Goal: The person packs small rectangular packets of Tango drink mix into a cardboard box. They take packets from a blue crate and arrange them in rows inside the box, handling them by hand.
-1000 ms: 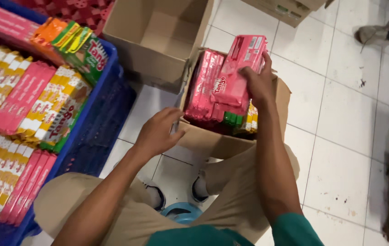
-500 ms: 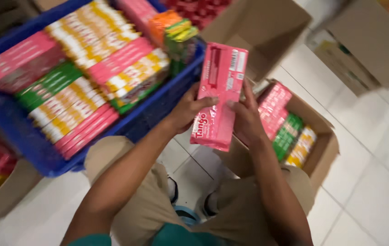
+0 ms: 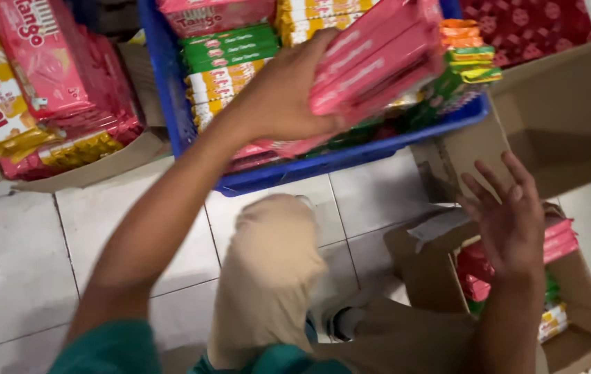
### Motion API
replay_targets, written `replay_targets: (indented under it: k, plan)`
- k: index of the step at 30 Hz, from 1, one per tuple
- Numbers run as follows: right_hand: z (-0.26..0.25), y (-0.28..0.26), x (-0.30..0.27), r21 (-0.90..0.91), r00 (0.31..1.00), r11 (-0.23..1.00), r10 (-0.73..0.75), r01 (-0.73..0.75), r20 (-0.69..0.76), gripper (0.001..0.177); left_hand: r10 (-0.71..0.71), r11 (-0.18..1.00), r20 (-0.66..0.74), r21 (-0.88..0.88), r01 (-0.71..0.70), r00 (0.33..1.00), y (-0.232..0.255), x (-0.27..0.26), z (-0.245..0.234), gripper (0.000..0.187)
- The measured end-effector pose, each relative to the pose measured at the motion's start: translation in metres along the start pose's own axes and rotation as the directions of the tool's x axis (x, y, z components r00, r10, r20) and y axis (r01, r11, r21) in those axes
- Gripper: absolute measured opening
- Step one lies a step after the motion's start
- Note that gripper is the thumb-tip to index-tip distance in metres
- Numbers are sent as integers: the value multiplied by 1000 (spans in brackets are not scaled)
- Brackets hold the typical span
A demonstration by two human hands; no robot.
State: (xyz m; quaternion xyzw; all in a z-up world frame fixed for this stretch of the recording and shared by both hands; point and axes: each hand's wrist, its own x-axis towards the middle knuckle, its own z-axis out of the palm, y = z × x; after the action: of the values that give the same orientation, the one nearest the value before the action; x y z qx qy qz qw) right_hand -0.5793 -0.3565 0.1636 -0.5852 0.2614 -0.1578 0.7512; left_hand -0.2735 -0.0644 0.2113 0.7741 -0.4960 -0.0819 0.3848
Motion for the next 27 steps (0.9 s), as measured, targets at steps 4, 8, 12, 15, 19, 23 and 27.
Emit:
replay_targets:
  k: [4,8,12,15,19,23,27]
  plan:
    - [4,9,5,-141,1000,990,30,-29,3,76,-190,974,172,158,163,967,-38,-37,-13,98]
    - [-3,22,3,-164,998,985,54,-55,-11,64,-243,941,351,311,132,905,-85,-67,13,88]
    - [-18,39,0,-193,998,979,57,-60,-24,54,-340,917,488,361,169,804,-95,-80,20,103]
    - [-36,54,0,-222,999,974,48,-47,-2,47,-334,935,525,292,203,782,-110,-86,22,94]
    - [-30,57,3,-278,993,954,95,-113,-77,51,-261,954,513,268,136,818,-131,-99,42,74]
    - [-31,61,8,-267,989,954,118,-138,-90,46,-213,964,451,239,113,867,-128,-113,51,66]
    - [-18,59,12,-302,985,941,120,-152,-124,40,-356,903,459,394,172,814,-113,-125,69,101]
